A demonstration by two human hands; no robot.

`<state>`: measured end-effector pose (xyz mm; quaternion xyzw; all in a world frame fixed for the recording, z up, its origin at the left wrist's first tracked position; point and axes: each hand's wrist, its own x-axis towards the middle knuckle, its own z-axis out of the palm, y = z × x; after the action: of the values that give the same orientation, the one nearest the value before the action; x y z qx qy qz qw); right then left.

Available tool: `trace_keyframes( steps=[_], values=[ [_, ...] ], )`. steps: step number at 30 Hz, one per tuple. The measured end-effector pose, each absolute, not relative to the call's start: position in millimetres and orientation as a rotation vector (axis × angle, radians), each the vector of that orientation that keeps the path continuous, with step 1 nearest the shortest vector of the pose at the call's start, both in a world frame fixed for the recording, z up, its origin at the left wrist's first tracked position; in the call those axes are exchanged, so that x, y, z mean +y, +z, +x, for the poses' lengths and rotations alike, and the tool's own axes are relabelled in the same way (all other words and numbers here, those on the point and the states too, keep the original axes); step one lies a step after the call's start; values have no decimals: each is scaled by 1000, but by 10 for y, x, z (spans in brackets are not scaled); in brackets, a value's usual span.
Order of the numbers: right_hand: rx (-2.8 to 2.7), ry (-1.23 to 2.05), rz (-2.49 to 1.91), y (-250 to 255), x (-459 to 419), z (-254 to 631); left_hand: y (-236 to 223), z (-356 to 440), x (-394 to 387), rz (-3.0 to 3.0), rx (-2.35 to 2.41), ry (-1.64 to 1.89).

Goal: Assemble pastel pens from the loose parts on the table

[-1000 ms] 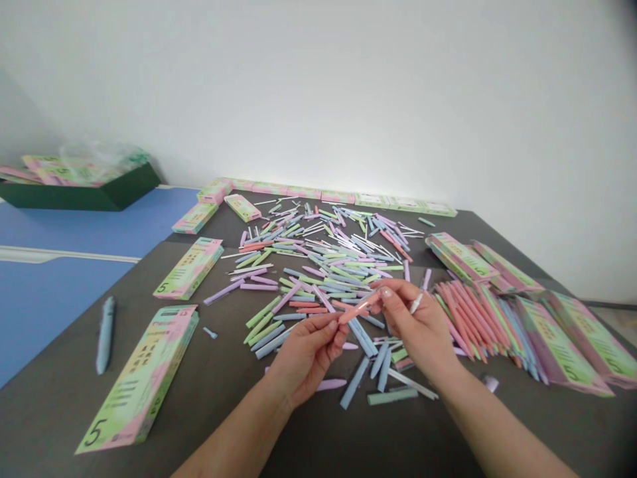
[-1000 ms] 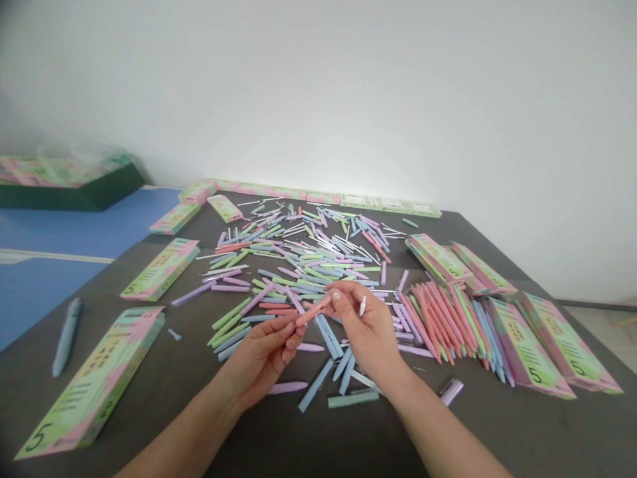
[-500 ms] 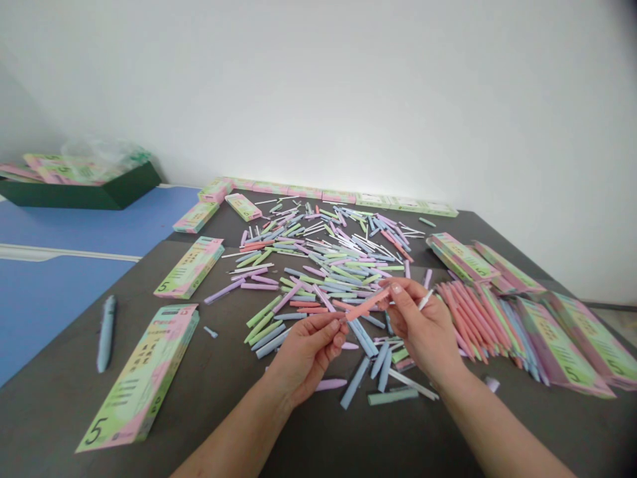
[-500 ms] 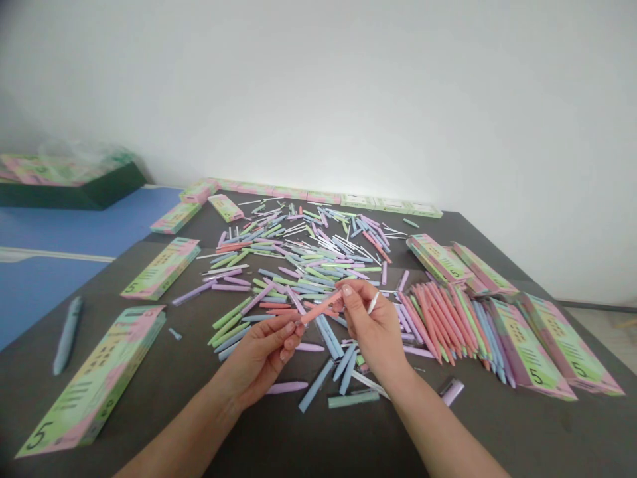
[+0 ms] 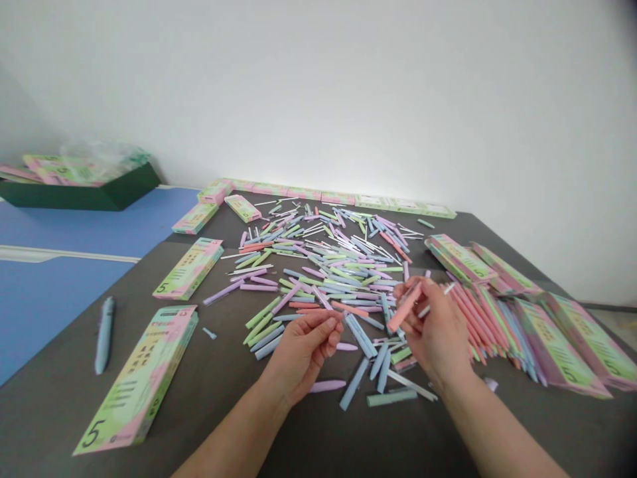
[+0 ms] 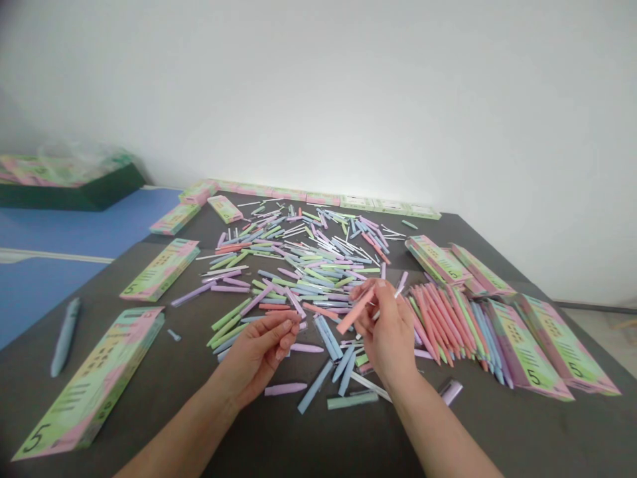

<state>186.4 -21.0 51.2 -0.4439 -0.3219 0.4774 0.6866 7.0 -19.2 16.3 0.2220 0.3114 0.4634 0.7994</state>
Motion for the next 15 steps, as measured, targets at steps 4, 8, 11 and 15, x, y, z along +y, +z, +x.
trace_keyframes(
  steps=[4,8,11,15],
  values=[
    [-678,1298,-1097,410,-256,1751,190,86,-206,509,701,991],
    [-918,1364,-1160,244,-333,1627,180,112,-217,569,719,1004],
    [-1211,1208,-1239,183,-394,1596,136,129,-222,674,725,1028],
    [-1386,1136,-1346,174,-468,1594,74,135,-226,839,769,994]
  ],
)
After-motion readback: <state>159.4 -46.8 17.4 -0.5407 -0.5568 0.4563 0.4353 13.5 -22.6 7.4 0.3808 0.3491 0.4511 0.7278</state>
